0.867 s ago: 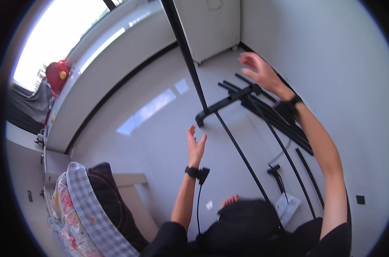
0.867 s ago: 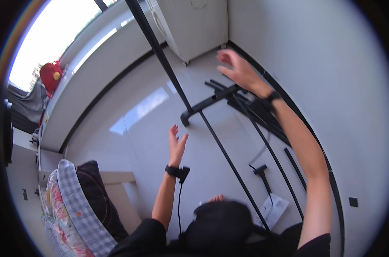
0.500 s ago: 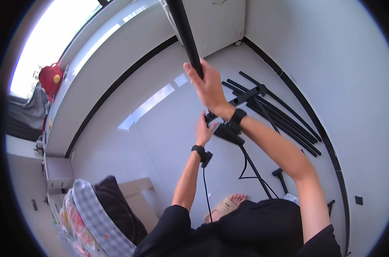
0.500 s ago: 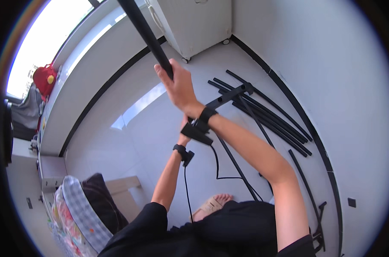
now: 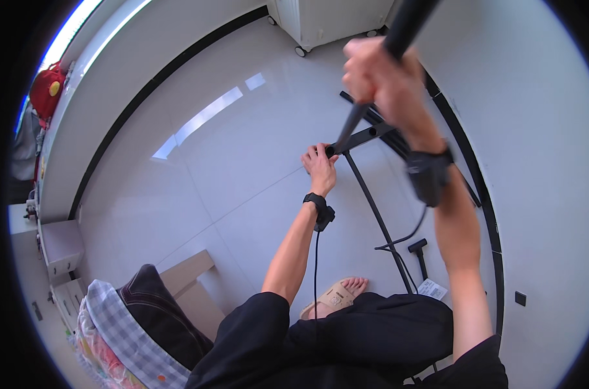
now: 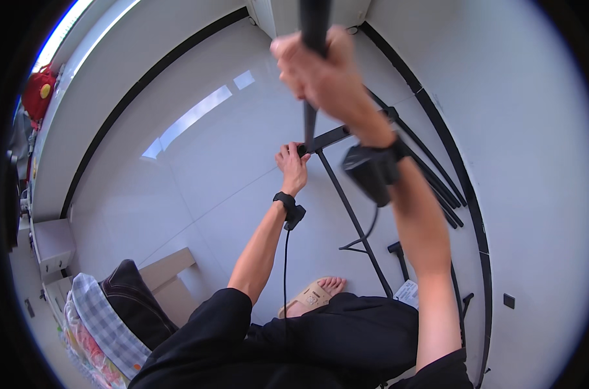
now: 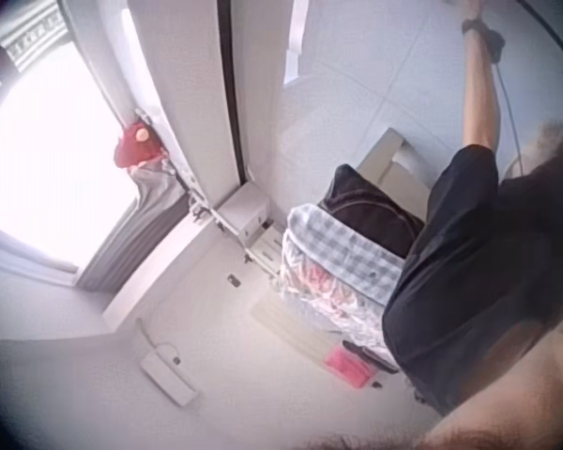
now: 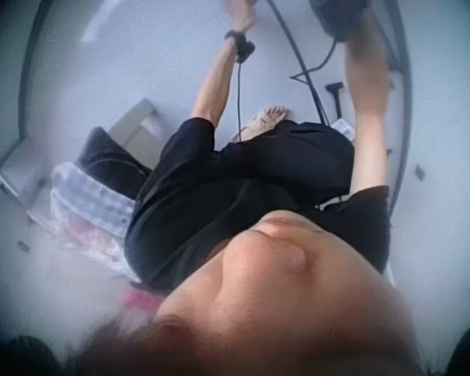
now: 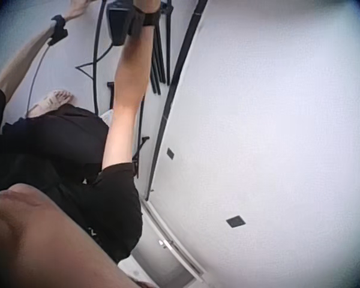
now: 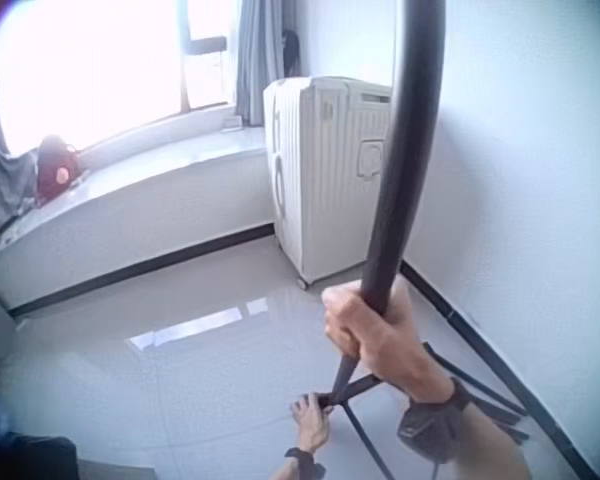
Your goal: The recorder is assembling a metal drying rack by connecting pipes while referring to an instruction manual.
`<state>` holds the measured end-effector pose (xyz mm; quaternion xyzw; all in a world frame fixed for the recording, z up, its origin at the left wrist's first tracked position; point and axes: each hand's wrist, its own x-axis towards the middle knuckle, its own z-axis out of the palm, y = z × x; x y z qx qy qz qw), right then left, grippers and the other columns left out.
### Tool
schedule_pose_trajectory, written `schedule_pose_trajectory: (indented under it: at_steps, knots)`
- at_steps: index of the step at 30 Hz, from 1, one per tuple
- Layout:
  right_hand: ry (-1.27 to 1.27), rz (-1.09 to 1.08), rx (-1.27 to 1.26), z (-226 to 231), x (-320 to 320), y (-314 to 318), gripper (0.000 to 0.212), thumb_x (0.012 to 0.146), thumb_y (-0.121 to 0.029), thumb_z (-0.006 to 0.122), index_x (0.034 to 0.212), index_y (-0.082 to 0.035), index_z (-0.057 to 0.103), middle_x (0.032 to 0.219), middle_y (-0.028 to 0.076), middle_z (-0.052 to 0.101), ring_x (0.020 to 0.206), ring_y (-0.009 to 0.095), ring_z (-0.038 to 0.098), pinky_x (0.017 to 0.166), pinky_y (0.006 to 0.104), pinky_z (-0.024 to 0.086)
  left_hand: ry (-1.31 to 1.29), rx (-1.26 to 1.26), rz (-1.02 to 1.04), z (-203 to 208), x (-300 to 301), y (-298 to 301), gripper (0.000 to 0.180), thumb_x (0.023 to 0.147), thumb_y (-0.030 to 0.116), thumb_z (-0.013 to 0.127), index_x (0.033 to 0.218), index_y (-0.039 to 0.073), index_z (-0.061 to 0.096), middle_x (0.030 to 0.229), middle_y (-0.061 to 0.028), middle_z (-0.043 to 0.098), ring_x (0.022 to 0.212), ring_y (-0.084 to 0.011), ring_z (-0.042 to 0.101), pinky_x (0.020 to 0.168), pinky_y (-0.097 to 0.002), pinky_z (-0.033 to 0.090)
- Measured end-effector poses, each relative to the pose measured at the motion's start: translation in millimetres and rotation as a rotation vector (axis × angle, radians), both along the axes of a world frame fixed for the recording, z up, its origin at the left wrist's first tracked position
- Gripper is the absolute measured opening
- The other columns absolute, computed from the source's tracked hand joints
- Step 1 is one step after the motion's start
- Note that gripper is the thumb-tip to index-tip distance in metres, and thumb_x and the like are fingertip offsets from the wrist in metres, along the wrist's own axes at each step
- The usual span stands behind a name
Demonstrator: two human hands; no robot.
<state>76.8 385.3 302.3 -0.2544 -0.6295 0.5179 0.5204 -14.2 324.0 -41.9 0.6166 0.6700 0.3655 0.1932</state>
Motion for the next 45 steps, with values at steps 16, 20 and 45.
schedule_pose_trajectory:
  at_steps: [16,20,45]
  knots:
    - [-1.449,-0.798,-0.200,37,356,-171,0.053,0.094,-0.037,0.064,0.065,0.005,0.050,0.050,0.008,0.032,0.051,0.015,0.031,0.048,0.0361,0.033,0.135,-0.009,-0.044,-41,9,20,0.038,0.085,0.018,0.072,0.119,0.011,0.057,0.113,-0.0158,0.055,0.102,-0.0382,0.051,0.089,-0.0491,0.040]
    - [-1.769,-0.688,-0.459,-57,433,-247,0.052,0.090,-0.043,0.063,0.071,0.005,0.064,0.064,0.023,0.060,0.061,0.041,0.059,0.060,0.0473,0.048,0.162,0.040,-0.096,-44,-19,16,0.036,0.089,0.019,0.069,0.120,0.006,0.053,0.111,-0.0174,0.056,0.101,-0.0394,0.051,0.089,-0.0497,0.039]
    - [-1.685,-0.971,-0.543,-278,590,-301,0.057,0.089,-0.054,0.063,0.079,0.002,0.063,0.084,0.024,0.067,0.083,0.043,0.065,0.071,0.0501,0.052,0.159,-0.059,0.002,-6,-189,-127,0.029,0.095,0.011,0.060,0.118,-0.004,0.051,0.106,-0.0198,0.059,0.097,-0.0352,0.056,0.088,-0.0429,0.043]
